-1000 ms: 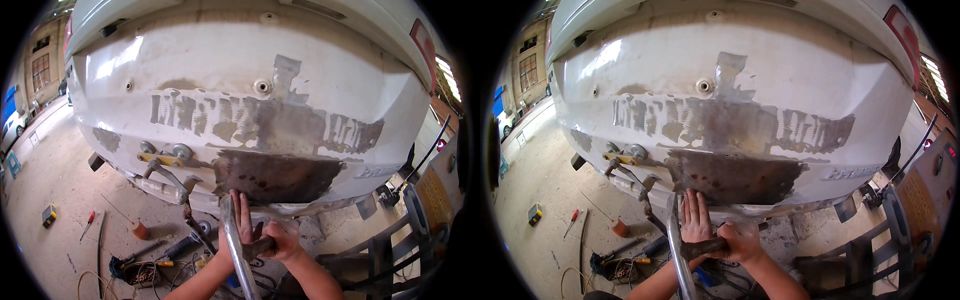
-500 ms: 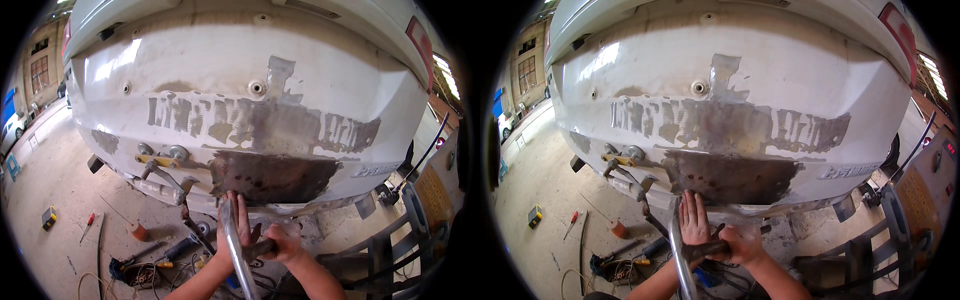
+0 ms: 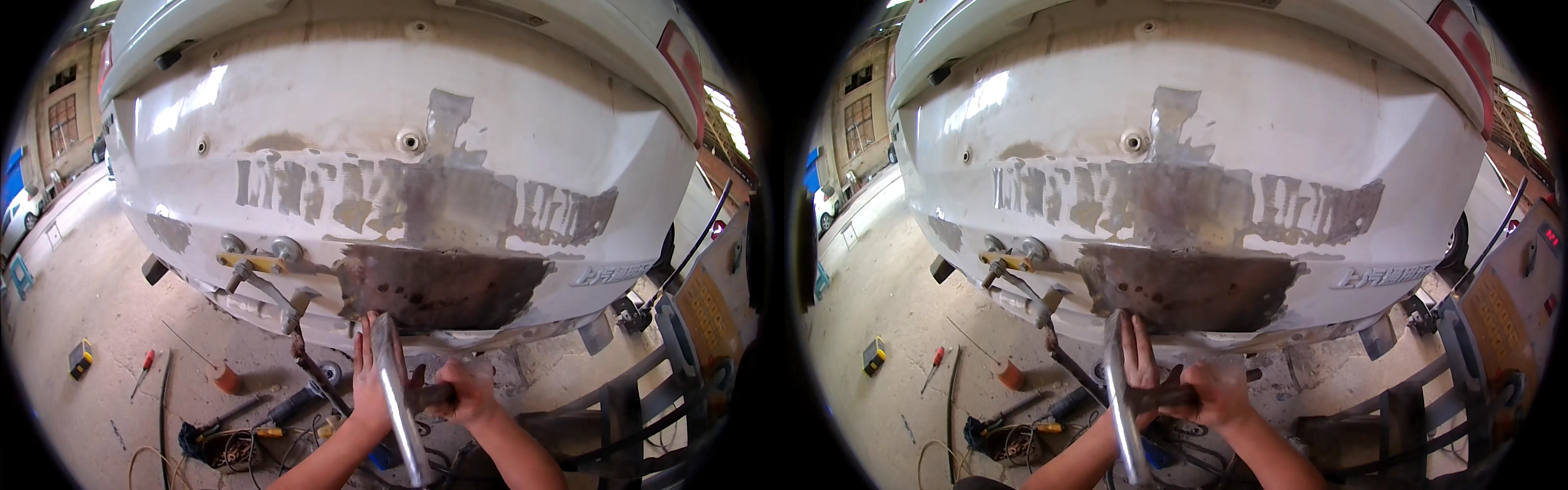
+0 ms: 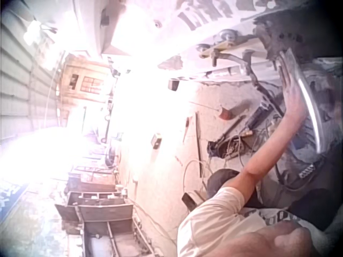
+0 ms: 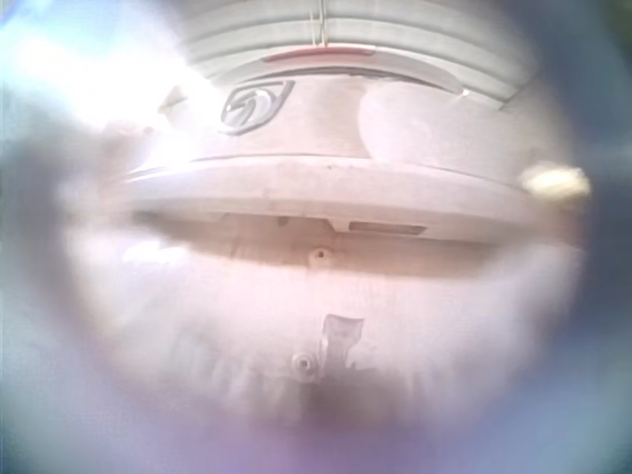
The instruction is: The person uses a blowtorch to heat a section of a white car bumper and wipes the area with a cloth. They then use a hammer and a metal bar to tap and shape the heated metal surface.
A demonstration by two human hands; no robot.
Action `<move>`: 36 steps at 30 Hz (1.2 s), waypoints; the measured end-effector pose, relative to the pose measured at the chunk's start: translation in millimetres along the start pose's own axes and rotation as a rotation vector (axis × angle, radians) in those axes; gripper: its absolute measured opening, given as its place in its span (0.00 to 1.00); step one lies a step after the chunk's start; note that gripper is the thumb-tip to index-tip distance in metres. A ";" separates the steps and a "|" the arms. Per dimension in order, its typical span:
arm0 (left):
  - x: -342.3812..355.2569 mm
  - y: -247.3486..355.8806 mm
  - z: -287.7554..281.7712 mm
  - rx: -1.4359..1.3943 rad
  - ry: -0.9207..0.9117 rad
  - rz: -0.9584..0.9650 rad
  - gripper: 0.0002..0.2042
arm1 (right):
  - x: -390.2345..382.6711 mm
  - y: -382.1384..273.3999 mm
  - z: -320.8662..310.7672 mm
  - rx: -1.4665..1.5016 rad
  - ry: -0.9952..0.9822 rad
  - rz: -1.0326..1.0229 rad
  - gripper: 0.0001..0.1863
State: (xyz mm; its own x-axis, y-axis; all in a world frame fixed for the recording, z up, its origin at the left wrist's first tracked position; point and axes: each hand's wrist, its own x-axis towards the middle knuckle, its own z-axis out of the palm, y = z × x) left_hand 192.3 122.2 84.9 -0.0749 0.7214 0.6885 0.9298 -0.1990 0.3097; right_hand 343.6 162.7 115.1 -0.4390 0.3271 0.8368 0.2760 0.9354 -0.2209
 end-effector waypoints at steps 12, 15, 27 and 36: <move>-1.3 -0.4 1.3 -0.070 -0.015 -0.040 0.41 | 1.9 2.6 -2.8 0.004 0.007 0.053 0.29; -3.3 -1.9 2.7 0.089 -0.077 0.012 0.41 | -0.1 5.4 -0.4 -0.012 0.027 0.102 0.29; -0.9 5.2 -1.9 0.009 -0.065 -0.031 0.45 | 6.4 -2.0 -4.8 -0.018 0.017 0.003 0.29; 21.6 11.4 -20.8 0.003 0.068 -0.044 0.47 | 3.0 -3.0 -5.1 -0.045 0.006 -0.071 0.27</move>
State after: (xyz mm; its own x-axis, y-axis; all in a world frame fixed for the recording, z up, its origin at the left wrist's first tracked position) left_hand 193.8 121.7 117.0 -0.1400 0.6828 0.7170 0.9261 -0.1660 0.3388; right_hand 345.8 160.2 120.9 -0.4538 0.2597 0.8524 0.2825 0.9492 -0.1387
